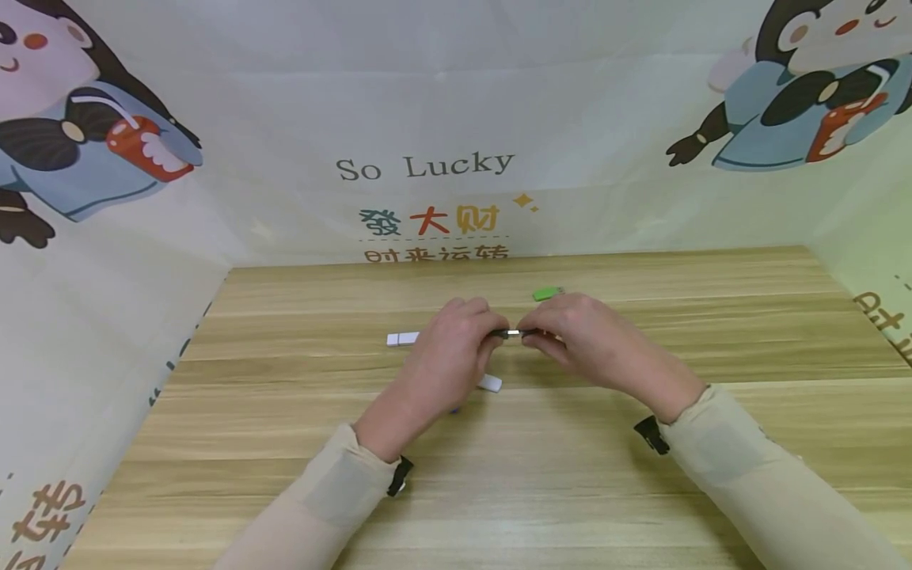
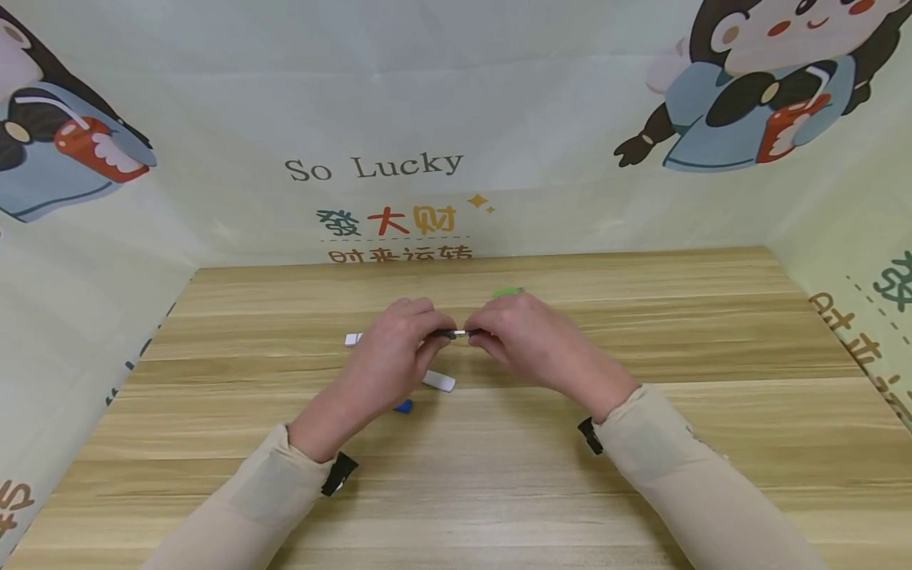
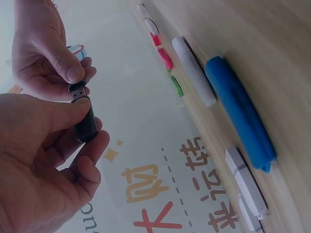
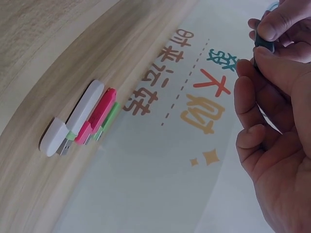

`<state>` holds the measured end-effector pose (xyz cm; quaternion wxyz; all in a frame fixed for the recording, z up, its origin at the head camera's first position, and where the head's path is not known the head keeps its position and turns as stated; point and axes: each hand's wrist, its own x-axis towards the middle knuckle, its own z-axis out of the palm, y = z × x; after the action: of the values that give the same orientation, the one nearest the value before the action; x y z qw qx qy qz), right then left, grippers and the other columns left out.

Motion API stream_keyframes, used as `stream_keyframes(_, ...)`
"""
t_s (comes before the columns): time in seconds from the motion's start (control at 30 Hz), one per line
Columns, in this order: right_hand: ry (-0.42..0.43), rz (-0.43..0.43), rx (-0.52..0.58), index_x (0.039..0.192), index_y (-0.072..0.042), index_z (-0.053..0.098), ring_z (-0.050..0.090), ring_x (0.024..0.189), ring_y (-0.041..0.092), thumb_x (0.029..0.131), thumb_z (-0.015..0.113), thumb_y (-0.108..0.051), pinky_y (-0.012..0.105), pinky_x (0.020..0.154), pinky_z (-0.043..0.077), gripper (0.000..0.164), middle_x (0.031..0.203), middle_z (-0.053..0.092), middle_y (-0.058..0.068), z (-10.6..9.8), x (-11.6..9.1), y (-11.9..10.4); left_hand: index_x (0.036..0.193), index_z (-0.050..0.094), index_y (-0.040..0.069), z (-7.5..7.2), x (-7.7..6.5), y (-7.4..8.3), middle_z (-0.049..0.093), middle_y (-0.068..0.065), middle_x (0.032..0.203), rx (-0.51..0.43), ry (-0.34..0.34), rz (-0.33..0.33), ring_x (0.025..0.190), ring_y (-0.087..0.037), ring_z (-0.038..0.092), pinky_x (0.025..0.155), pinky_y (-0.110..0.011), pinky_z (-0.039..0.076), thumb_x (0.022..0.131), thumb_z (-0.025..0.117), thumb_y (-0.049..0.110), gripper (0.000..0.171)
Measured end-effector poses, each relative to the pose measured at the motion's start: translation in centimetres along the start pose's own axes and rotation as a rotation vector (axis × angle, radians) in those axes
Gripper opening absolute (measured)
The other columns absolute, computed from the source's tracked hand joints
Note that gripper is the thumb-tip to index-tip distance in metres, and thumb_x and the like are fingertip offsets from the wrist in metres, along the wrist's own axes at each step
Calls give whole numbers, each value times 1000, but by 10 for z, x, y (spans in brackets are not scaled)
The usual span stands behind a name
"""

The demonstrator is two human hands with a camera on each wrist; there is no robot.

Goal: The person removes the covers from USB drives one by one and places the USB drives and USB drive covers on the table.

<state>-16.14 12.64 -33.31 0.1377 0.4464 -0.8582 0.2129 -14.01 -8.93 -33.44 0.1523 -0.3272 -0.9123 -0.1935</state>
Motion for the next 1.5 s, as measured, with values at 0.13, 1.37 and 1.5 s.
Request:
stream_keyframes(0.13, -7, 36, -13, 99, -9, 74, 67, 85, 13, 89, 74, -12, 42, 96, 49, 10, 93, 72, -1, -3, -1, 0, 100, 74, 10, -1, 1, -2, 58, 6, 84, -13, 9, -16, 77, -12, 49, 71, -23, 43, 92, 71, 11, 9)
stream_keyframes(1.37, 51, 63, -75, 98, -12, 72, 60, 81, 13, 87, 75, -10, 28, 69, 51, 11, 93, 67, -5, -26, -39, 9, 106, 74, 11, 11, 54, -28, 58, 1, 102, 78, -248, -246, 93, -13, 54, 85, -29, 48, 99, 60, 13, 16)
stream_keyframes(1.5, 48, 66, -82, 96, -12, 72, 61, 83, 13, 87, 76, -10, 29, 71, 52, 11, 92, 66, -5, -26, -41, 9, 103, 75, 12, 17, 61, -33, 59, 1, 98, 111, -262, -231, 90, -14, 54, 82, -29, 48, 97, 60, 11, 16)
